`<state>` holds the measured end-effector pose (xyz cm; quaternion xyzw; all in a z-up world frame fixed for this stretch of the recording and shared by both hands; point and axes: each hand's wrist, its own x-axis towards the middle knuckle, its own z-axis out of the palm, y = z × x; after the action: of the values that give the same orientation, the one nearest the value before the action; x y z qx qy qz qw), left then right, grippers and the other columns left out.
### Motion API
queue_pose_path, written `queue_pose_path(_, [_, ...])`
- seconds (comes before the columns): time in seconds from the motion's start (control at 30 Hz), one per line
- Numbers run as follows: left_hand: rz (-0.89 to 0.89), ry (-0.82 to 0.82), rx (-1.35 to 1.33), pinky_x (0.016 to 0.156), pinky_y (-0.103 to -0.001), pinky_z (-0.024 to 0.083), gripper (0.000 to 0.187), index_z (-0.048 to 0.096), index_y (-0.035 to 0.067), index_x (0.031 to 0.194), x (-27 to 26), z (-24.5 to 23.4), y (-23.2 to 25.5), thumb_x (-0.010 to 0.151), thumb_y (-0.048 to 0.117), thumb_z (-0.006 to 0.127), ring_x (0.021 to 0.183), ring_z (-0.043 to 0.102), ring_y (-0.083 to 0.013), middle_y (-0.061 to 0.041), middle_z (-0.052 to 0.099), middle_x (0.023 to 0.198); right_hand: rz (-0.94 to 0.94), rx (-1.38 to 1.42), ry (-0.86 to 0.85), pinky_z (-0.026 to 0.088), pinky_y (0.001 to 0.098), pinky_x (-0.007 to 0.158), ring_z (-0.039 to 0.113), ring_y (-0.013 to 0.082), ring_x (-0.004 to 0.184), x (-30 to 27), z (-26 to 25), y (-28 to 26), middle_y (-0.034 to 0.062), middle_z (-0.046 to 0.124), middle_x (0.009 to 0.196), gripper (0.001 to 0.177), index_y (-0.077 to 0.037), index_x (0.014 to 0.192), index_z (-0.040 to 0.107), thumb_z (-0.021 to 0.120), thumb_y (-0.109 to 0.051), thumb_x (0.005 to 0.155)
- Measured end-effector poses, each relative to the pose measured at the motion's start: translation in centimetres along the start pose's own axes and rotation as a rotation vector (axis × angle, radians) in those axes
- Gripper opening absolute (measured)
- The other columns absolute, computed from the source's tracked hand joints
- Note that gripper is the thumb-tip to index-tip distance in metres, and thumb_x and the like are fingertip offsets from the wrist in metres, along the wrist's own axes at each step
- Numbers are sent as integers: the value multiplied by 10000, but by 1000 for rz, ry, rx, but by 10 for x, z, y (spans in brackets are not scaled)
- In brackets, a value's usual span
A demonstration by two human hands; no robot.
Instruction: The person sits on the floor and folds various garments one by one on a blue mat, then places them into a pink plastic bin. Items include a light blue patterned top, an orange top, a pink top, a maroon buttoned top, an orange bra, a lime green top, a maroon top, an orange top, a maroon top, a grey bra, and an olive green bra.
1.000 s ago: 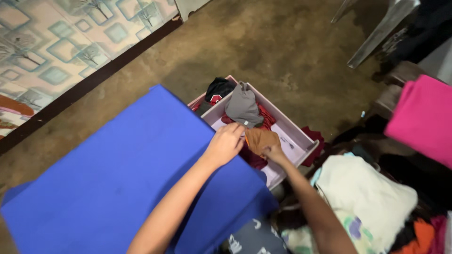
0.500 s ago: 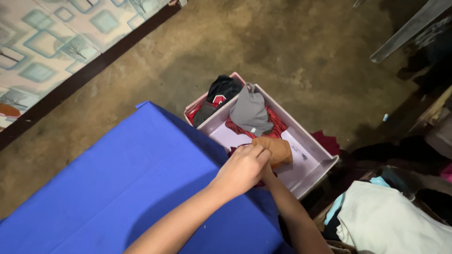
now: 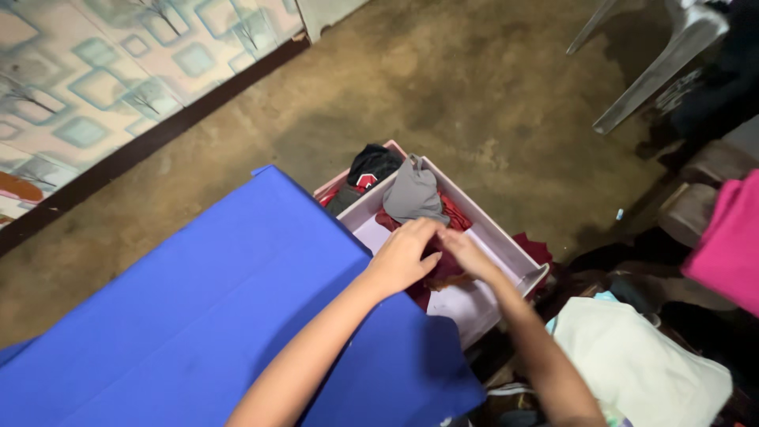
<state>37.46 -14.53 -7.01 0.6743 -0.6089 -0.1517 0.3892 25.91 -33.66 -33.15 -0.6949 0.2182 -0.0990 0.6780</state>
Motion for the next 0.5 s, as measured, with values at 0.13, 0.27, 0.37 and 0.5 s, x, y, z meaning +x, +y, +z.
queue_pose_path(0.13, [11, -20, -351, 1034, -390, 471, 734, 453, 23, 1402, 1, -10, 28, 769, 153, 801, 1231, 598, -324, -176, 605, 1285, -37, 126, -244, 512, 267, 908, 613, 84, 1008, -39, -46, -139, -19, 700, 1121, 338, -6, 1192, 674, 544, -284, 1051])
queue_pose_path(0.27, [-73, -26, -442, 931, -323, 543, 646, 514, 50, 1339, -1, -31, 72, 798, 225, 823, 1047, 712, -217, -111, 728, 1101, -130, -11, -238, 534, 279, 866, 642, 99, 983, -92, -67, -268, 17, 721, 1099, 343, 32, 1185, 678, 588, -262, 1035])
queue_pose_path(0.37, [37, -29, -297, 868, -316, 548, 439, 674, 18, 1186, -6, -71, 105, 826, 203, 843, 952, 711, -187, -110, 758, 1032, -85, 167, -208, 539, 288, 858, 663, 115, 966, -136, -73, -341, 27, 725, 1100, 338, -2, 1210, 653, 581, -266, 1011])
queue_pose_path(0.5, [-2, -17, -351, 801, -274, 549, 268, 751, 7, 1088, -50, -146, 146, 863, 150, 778, 871, 658, -96, -44, 767, 937, -223, 41, -290, 474, 255, 762, 574, 86, 898, -192, -83, -423, -17, 613, 986, 238, -25, 1109, 631, 722, -152, 929])
